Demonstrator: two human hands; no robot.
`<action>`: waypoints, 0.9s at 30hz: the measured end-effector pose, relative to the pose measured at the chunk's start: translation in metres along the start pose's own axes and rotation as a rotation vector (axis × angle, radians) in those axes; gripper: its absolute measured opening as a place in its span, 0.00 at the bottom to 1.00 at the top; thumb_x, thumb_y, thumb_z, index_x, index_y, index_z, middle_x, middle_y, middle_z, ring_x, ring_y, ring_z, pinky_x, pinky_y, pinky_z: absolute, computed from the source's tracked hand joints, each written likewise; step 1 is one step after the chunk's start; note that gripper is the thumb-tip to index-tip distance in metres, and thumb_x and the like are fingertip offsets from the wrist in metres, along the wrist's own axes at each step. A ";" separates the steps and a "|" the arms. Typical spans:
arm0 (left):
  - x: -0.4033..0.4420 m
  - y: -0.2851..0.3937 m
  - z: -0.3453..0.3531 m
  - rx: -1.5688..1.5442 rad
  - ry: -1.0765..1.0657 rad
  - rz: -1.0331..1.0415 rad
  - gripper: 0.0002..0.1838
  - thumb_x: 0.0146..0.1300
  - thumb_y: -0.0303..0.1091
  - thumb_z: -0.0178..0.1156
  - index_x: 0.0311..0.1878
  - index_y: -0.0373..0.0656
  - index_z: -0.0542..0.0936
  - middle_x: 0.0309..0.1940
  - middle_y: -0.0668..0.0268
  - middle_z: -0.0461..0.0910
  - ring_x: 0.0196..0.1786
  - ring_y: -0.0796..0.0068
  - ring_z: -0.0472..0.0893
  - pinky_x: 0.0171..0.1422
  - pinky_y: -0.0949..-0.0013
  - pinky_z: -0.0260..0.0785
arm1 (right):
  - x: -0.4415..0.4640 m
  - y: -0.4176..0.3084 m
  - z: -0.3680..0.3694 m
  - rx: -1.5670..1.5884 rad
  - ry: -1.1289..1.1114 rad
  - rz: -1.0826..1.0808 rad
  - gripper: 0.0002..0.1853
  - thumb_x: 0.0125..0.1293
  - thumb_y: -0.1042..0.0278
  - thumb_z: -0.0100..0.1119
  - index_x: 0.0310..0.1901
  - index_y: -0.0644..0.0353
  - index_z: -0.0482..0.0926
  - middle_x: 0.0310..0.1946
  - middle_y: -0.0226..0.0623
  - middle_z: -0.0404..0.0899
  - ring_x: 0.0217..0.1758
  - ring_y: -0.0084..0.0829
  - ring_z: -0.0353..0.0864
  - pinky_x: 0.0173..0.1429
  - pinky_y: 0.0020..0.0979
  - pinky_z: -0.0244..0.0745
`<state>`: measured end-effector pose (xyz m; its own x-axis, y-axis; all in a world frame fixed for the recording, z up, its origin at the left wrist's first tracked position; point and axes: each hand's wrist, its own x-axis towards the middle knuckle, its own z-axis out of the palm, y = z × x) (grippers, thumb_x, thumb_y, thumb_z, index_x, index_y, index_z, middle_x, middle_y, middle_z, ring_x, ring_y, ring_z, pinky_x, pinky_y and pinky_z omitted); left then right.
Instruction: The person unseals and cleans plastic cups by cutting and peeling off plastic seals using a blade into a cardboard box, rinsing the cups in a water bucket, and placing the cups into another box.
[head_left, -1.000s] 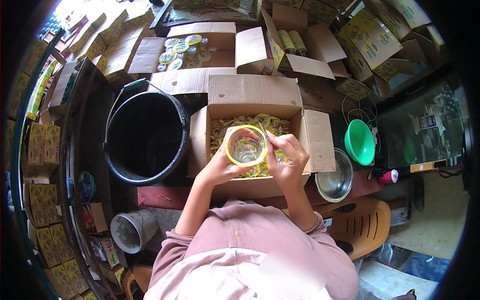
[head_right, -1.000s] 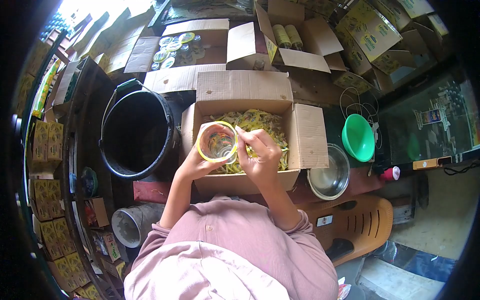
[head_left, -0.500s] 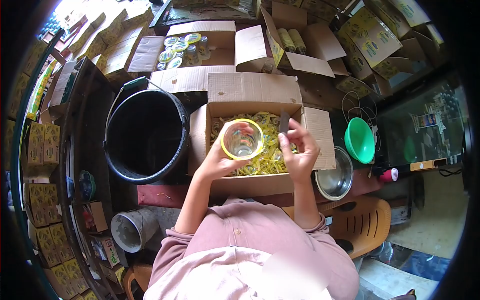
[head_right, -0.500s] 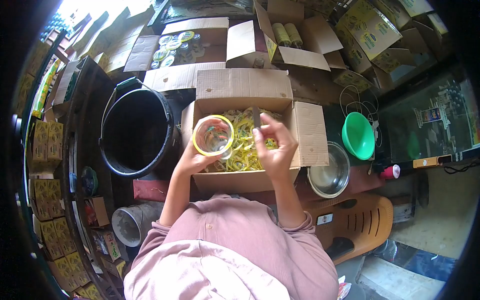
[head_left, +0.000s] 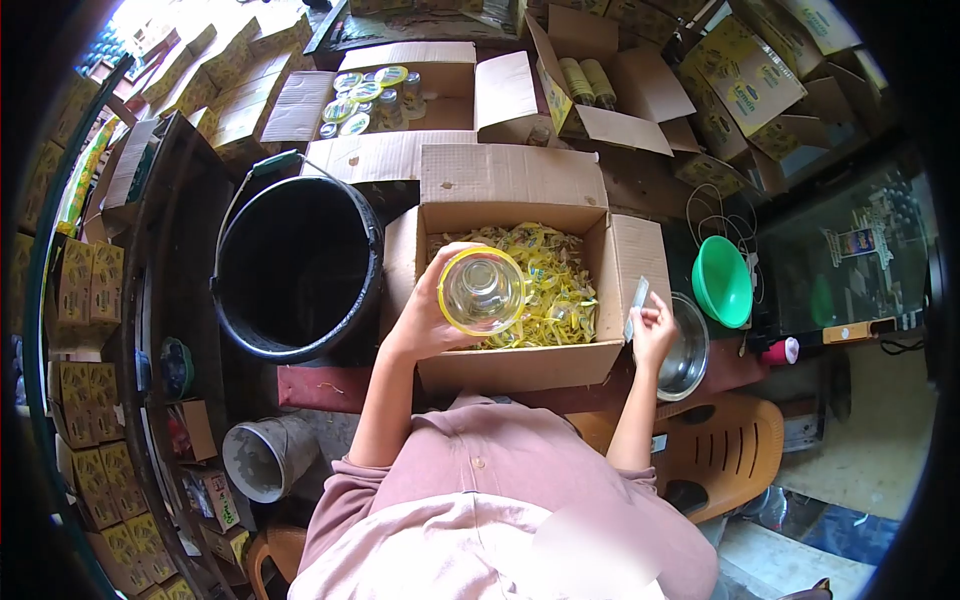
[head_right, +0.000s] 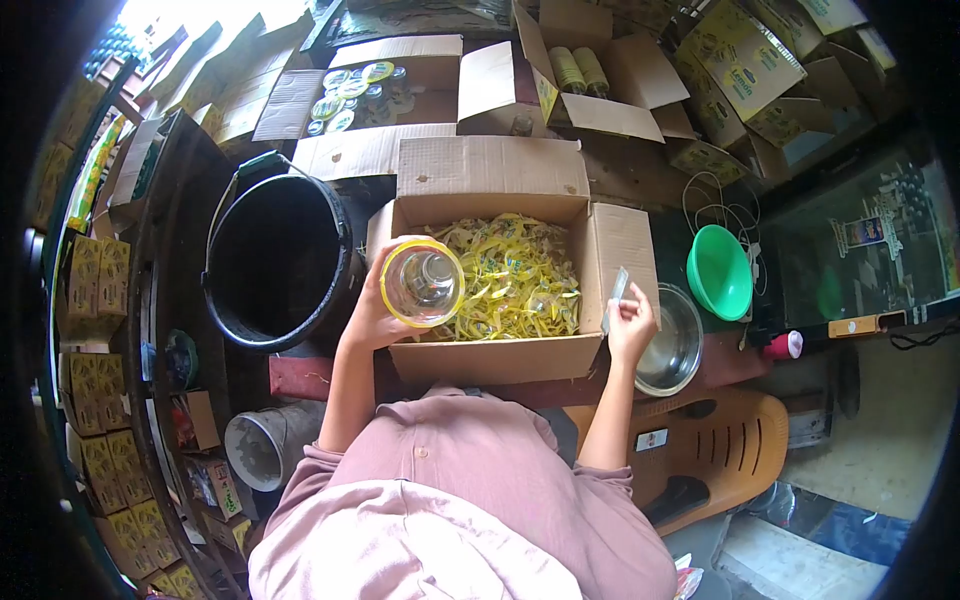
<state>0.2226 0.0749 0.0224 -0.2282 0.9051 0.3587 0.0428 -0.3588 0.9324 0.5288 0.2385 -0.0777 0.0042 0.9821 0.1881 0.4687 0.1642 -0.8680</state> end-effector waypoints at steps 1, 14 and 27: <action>-0.001 -0.002 -0.001 -0.001 0.004 0.002 0.39 0.37 0.23 0.71 0.56 0.41 0.64 0.52 0.63 0.68 0.56 0.72 0.69 0.63 0.68 0.60 | -0.003 0.008 -0.003 -0.008 -0.005 0.051 0.23 0.49 0.82 0.63 0.50 0.65 0.73 0.26 0.35 0.79 0.26 0.21 0.78 0.33 0.22 0.75; -0.022 -0.032 -0.077 -1.536 0.529 0.180 0.32 0.55 0.52 0.59 0.58 0.41 0.67 0.55 0.60 0.70 0.61 0.63 0.66 0.65 0.50 0.54 | -0.017 0.060 -0.018 0.135 -0.034 0.133 0.25 0.49 0.82 0.65 0.52 0.66 0.72 0.29 0.37 0.78 0.30 0.21 0.77 0.35 0.22 0.75; -0.028 -0.036 -0.091 -1.901 0.952 0.114 0.26 0.62 0.55 0.51 0.47 0.37 0.70 0.44 0.56 0.72 0.47 0.61 0.70 0.54 0.55 0.62 | -0.020 0.064 -0.017 0.210 -0.007 0.253 0.27 0.50 0.82 0.64 0.55 0.66 0.69 0.30 0.36 0.78 0.27 0.20 0.76 0.26 0.18 0.70</action>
<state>0.1393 0.0418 -0.0248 -0.6217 0.7240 -0.2989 -0.5611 -0.6779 -0.4751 0.5732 0.2279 -0.1290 0.0904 0.9947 -0.0481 0.2609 -0.0703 -0.9628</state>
